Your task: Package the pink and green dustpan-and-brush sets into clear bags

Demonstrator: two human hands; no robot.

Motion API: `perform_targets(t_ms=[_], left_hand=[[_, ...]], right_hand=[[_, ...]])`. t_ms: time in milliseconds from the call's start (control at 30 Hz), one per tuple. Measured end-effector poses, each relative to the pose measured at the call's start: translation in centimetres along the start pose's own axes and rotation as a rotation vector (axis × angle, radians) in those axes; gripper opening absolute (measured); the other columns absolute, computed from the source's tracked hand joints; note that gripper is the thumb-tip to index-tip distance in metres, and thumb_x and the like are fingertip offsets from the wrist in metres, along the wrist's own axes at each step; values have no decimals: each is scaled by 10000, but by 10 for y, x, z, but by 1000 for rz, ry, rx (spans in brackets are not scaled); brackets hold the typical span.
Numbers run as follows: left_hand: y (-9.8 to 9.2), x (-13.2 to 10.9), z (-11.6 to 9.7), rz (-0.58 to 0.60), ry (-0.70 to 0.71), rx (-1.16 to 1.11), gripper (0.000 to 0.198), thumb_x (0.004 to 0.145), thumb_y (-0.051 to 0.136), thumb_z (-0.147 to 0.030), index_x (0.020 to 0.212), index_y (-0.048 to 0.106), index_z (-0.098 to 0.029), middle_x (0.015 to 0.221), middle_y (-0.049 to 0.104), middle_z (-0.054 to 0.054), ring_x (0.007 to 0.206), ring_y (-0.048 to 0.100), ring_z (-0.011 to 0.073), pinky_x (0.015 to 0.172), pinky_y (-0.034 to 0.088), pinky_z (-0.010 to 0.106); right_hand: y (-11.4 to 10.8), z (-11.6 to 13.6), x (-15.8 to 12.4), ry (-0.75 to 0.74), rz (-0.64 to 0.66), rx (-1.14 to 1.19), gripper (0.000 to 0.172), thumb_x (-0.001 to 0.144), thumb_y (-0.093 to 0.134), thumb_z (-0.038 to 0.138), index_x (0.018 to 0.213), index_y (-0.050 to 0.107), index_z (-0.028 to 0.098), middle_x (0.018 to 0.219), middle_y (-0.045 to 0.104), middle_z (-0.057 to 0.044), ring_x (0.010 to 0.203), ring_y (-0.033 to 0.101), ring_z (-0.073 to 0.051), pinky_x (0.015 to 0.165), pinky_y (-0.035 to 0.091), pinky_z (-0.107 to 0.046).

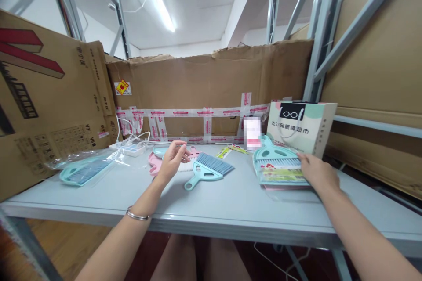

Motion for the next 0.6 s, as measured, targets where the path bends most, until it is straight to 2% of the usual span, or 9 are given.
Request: perform_targets(t_ms=[133, 200, 267, 333, 433, 500, 600], left_hand=[[-26, 1, -8, -191, 49, -51, 297, 801, 501, -457, 909, 495, -180, 682, 587, -11, 532, 584, 98, 546, 480, 227], [-41, 3, -10, -263, 16, -80, 280, 792, 506, -437, 890, 502, -175, 686, 594, -3, 538, 585, 102, 535, 482, 226], [-54, 9, -14, -274, -36, -49, 268, 773, 518, -419, 876, 513, -171, 710, 612, 16, 574, 597, 116, 526, 486, 226], [-64, 23, -21, -214, -78, 86, 249, 764, 514, -395, 867, 530, -169, 752, 637, 44, 645, 620, 147, 530, 492, 232], [-72, 54, -24, -25, -108, 594, 189, 778, 453, -295, 858, 584, -184, 859, 671, 73, 787, 632, 178, 586, 485, 227], [-75, 72, -9, 98, -143, 907, 149, 729, 481, -204, 763, 626, -187, 856, 684, 71, 819, 624, 185, 650, 466, 227], [-76, 83, 28, 218, -238, 1070, 86, 642, 566, -162, 576, 621, -170, 699, 683, 74, 758, 627, 205, 677, 442, 247]], right_hand=[[-2, 14, -8, -138, -85, -176, 225, 787, 556, 375, 821, 695, 202, 980, 583, -205, 770, 509, -259, 584, 298, -331], [-4, 15, -11, -152, -141, -272, 266, 798, 541, 388, 903, 670, 181, 1002, 557, -219, 837, 504, -283, 599, 284, -341], [-4, 12, -10, -126, -185, -334, 331, 813, 521, 381, 1003, 624, 131, 991, 541, -237, 869, 502, -297, 604, 263, -349], [-1, 13, -9, -129, -206, -359, 362, 821, 514, 361, 1044, 590, 87, 987, 532, -249, 896, 501, -302, 612, 251, -355], [2, 15, -7, -130, -202, -344, 340, 821, 511, 336, 1033, 580, 78, 1012, 531, -255, 926, 496, -314, 637, 257, -368], [-7, 16, -9, -107, -264, -299, 327, 847, 445, 339, 1018, 576, 93, 1047, 529, -253, 947, 486, -330, 660, 276, -381], [-32, 28, -19, -111, -436, -221, 361, 878, 322, 366, 982, 564, 117, 1065, 526, -237, 963, 469, -354, 691, 307, -400]])
Point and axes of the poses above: each hand's wrist, its own x-axis towards the middle knuckle, its own y-axis out of the palm, z = x × y, the point moved 10 cm from there along x, towards the middle knuckle
